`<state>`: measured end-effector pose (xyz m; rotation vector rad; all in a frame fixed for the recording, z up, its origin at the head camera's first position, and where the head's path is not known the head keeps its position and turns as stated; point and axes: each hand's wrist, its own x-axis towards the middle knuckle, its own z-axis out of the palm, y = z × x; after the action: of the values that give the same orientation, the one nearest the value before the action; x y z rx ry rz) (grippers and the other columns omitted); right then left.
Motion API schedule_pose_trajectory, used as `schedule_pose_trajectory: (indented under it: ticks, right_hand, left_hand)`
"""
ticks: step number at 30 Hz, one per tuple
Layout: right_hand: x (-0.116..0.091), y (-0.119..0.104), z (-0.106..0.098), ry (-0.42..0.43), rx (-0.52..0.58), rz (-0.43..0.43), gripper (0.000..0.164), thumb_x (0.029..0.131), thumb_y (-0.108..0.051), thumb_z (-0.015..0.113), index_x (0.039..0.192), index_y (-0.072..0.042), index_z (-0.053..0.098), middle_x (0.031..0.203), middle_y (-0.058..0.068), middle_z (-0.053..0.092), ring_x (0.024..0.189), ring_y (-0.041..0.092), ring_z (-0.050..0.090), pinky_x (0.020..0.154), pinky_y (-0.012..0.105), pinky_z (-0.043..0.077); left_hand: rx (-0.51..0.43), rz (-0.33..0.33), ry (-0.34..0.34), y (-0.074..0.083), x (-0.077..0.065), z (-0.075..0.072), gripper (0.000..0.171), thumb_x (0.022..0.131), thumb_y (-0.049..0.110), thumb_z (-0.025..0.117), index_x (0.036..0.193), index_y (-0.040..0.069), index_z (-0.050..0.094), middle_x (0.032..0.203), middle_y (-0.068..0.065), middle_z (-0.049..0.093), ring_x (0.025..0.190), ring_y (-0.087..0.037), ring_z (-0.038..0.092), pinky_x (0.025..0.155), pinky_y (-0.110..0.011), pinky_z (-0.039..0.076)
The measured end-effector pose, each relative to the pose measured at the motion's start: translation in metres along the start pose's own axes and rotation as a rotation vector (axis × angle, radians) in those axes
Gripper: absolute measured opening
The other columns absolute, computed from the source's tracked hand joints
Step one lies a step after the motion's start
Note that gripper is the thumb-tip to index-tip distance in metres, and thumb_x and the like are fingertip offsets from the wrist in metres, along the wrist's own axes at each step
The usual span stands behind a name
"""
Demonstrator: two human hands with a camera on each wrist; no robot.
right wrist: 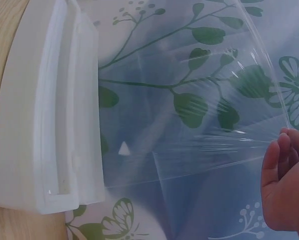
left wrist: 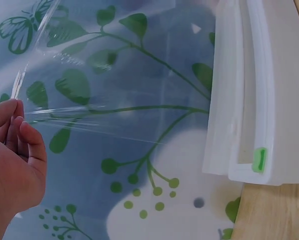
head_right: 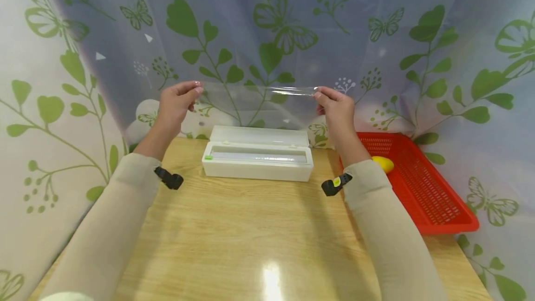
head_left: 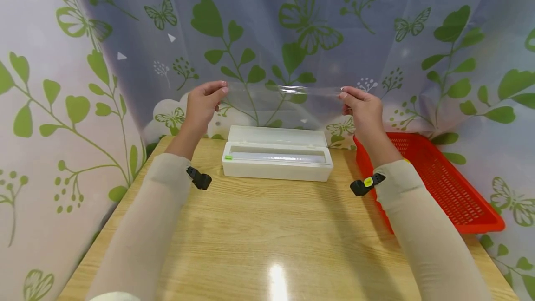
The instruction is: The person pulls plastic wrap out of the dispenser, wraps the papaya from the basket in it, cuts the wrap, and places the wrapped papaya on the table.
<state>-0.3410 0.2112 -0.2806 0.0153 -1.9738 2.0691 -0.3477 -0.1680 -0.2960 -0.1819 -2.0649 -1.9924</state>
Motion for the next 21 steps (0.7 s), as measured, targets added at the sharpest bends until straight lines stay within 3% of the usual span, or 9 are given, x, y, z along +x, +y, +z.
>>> schedule_pose_trajectory:
  ticks: [11, 21]
  right_hand:
    - [0.007, -0.017, 0.0, -0.015, 0.016, -0.031, 0.031, 0.092, -0.02, 0.075, 0.119, -0.006, 0.073, 0.095, -0.002, 0.073, 0.068, 0.013, 0.059, 0.064, 0.02, 0.055]
    - [0.011, -0.034, 0.004, -0.009, 0.079, -0.033, 0.018, 0.09, -0.014, 0.077, 0.108, -0.01, 0.077, 0.091, -0.001, 0.075, 0.065, 0.014, 0.06, 0.061, 0.022, 0.054]
  left_hand:
    - [-0.044, 0.056, -0.013, 0.015, 0.008, 0.0, 0.03, 0.098, 0.023, 0.068, 0.124, 0.008, 0.07, 0.106, 0.004, 0.067, 0.07, -0.012, 0.046, 0.06, -0.023, 0.042]
    - [-0.092, 0.068, 0.002, 0.027, 0.014, -0.001, 0.029, 0.097, 0.02, 0.07, 0.122, 0.006, 0.071, 0.111, 0.001, 0.068, 0.07, -0.013, 0.046, 0.059, -0.022, 0.042]
